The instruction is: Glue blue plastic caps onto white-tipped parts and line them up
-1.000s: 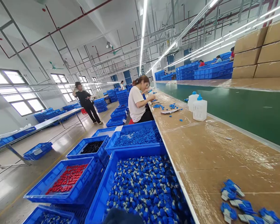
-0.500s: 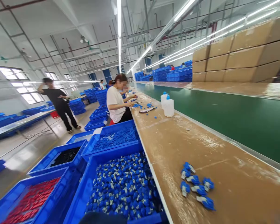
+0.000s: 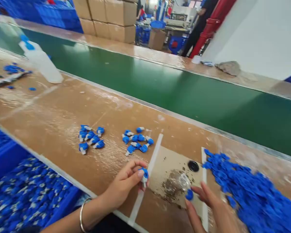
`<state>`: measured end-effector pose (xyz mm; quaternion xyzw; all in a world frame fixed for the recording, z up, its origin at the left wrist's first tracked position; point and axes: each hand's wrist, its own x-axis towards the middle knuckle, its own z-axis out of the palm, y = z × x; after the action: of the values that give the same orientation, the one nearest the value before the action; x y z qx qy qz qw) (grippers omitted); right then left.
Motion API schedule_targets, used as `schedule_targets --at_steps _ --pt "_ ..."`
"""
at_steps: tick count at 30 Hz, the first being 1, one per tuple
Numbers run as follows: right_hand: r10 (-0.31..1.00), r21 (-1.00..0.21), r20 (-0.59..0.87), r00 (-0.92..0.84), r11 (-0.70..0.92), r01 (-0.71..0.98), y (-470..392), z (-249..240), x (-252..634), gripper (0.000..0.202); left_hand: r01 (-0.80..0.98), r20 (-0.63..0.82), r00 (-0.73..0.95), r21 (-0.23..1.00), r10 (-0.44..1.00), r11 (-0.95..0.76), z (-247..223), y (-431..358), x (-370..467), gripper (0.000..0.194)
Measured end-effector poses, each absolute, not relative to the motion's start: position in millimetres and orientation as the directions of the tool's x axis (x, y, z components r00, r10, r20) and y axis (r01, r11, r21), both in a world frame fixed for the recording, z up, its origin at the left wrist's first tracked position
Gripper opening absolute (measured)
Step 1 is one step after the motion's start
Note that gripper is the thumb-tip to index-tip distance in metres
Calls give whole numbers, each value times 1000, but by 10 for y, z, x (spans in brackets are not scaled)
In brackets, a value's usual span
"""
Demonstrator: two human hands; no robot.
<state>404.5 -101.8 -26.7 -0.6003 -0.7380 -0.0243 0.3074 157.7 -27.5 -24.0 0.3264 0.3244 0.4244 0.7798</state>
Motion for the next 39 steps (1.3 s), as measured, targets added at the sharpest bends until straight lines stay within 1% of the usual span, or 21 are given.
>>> schedule_targets --at_steps 1,2,5,10,13,15,17,19,20,21,23,25,27,32,39 --pt "864 -297 490 -115 289 910 -977 -235 4004 59 -444 -219 447 787 867 428 -245 -274 1578 30" --pt "861 -292 503 -72 248 924 -931 -203 3958 54 -438 -207 464 791 861 427 -254 -279 1583 29" --pt "880 -289 470 -67 225 930 -828 -118 3853 46 -424 -188 505 796 843 431 -293 -298 1613 29" --pt "912 -299 398 -103 235 925 -799 -74 3845 49 -413 -207 507 794 837 447 -319 -284 1650 29" --pt "928 -362 366 -71 213 908 -815 -64 3835 48 -394 -215 498 807 840 440 -299 -280 1663 27" --pt "942 -476 336 15 156 865 -855 -41 3790 48 -386 -215 509 809 834 444 -275 -293 1685 25" --pt "947 -666 286 149 85 742 -921 -10 3716 48 -398 -212 524 795 825 458 -246 -317 1725 25" --pt "943 -857 195 270 30 515 -996 13 3627 47 -430 -206 533 769 821 473 -216 -347 1781 29" --pt "941 -925 148 306 22 381 -1031 18 3583 46 -446 -201 538 756 819 479 -203 -363 1812 31" --pt "941 -968 104 321 21 251 -1059 19 3542 44 -460 -197 544 743 816 486 -192 -379 1841 32" --pt "949 -998 47 311 32 54 -1097 7 3477 40 -473 -187 562 726 806 499 -174 -408 1892 33" --pt "952 -998 34 305 49 -41 -1112 -11 3435 38 -474 -177 580 720 796 506 -163 -429 1926 34" --pt "949 -997 47 313 63 -38 -1117 -22 3410 37 -464 -179 587 725 789 509 -154 -440 1946 35" --pt "930 -996 88 356 72 59 -1131 2 3371 37 -439 -200 579 740 790 509 -126 -446 1976 34" --pt "921 -966 151 358 61 252 -1183 -45 3339 38 -367 -269 561 767 783 526 -99 -470 2008 34"
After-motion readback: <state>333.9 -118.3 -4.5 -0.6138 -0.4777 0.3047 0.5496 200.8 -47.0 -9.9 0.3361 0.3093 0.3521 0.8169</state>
